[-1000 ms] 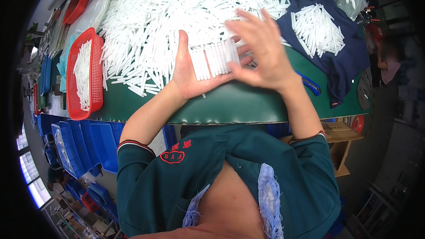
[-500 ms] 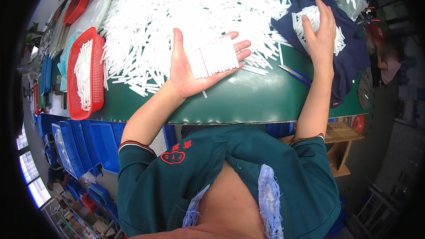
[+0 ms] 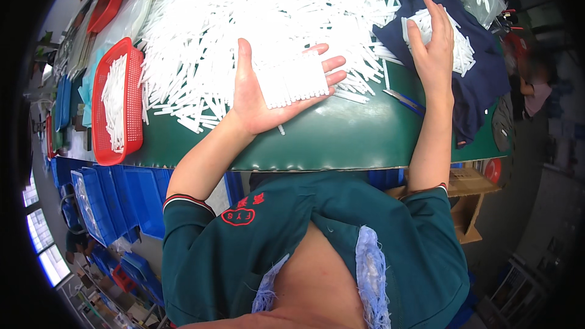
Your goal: The person sorts and aligns small white plastic parts into stacks on a workbench by hand.
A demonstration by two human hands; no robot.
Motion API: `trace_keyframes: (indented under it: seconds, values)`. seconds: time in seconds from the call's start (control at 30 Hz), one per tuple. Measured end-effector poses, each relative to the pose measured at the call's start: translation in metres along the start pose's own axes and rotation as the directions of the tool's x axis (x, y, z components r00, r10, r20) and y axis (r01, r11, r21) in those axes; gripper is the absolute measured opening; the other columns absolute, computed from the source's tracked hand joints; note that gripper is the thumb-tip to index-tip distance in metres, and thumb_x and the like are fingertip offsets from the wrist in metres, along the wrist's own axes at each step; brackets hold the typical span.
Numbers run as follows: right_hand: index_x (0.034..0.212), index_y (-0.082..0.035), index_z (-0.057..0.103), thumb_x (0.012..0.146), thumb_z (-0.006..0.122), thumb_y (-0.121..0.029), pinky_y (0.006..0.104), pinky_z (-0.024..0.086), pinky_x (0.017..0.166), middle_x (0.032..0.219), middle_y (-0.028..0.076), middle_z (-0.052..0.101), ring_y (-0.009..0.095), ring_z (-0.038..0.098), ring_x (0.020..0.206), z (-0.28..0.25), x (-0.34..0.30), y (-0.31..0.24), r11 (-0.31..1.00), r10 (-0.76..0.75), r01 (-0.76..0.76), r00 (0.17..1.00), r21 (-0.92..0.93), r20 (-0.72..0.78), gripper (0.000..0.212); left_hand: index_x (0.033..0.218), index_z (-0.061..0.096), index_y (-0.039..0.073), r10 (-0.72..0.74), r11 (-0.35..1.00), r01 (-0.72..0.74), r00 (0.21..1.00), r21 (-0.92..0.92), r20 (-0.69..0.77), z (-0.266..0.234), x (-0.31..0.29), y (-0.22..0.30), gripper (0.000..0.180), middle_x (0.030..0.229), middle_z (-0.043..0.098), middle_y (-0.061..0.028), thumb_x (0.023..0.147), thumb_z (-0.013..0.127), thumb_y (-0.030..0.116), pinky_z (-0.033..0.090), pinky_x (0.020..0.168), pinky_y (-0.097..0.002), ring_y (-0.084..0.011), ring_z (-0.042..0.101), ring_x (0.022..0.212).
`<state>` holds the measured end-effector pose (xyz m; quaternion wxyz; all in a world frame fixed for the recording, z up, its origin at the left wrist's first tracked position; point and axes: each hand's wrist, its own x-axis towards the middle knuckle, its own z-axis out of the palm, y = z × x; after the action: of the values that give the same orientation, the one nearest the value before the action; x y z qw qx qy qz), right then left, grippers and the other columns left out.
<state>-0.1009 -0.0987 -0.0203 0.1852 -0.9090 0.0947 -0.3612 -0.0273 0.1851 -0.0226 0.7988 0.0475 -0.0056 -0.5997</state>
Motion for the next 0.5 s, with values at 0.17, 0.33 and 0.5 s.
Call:
trace_keyframes:
  seconds: [0.17,0.33,0.5]
  values:
    - [0.131,-0.007,0.049,0.088,0.061,-0.019,0.0410,0.031,0.107,0.132,0.018,0.050,0.035,0.040,0.129,0.0019,0.0005,-0.0022,1.000,-0.010,0.010,1.000,0.021,-0.007,0.047,0.147,0.013,-0.001,-0.001,1.000,0.000,1.000,-0.013,-0.007,0.0006,-0.0004,-0.0001,0.120,0.151,0.016,-0.0266,0.070,0.020,0.091,0.022,0.112,-0.0474,-0.0408,0.023,0.138]
    - [0.131,-0.006,0.050,0.087,0.061,-0.019,0.0412,0.031,0.106,0.132,0.019,0.050,0.036,0.040,0.129,0.0010,0.0007,-0.0038,1.000,-0.013,0.013,1.000,0.024,-0.004,0.047,0.147,0.013,0.000,-0.008,1.000,0.008,1.000,-0.029,-0.009,0.0008,-0.0007,0.0002,0.119,0.151,0.016,-0.0262,0.071,0.021,0.090,0.022,0.112,-0.0479,-0.0407,0.022,0.138]
    - [0.130,-0.005,0.050,0.087,0.062,-0.020,0.0414,0.031,0.106,0.132,0.018,0.051,0.035,0.041,0.129,0.0009,0.0002,-0.0037,1.000,-0.008,0.008,1.000,0.002,-0.001,0.048,0.147,0.014,0.000,-0.011,0.999,0.010,1.000,-0.042,-0.015,0.0020,-0.0012,0.0001,0.118,0.151,0.016,-0.0258,0.071,0.022,0.090,0.021,0.112,-0.0485,-0.0404,0.021,0.139]
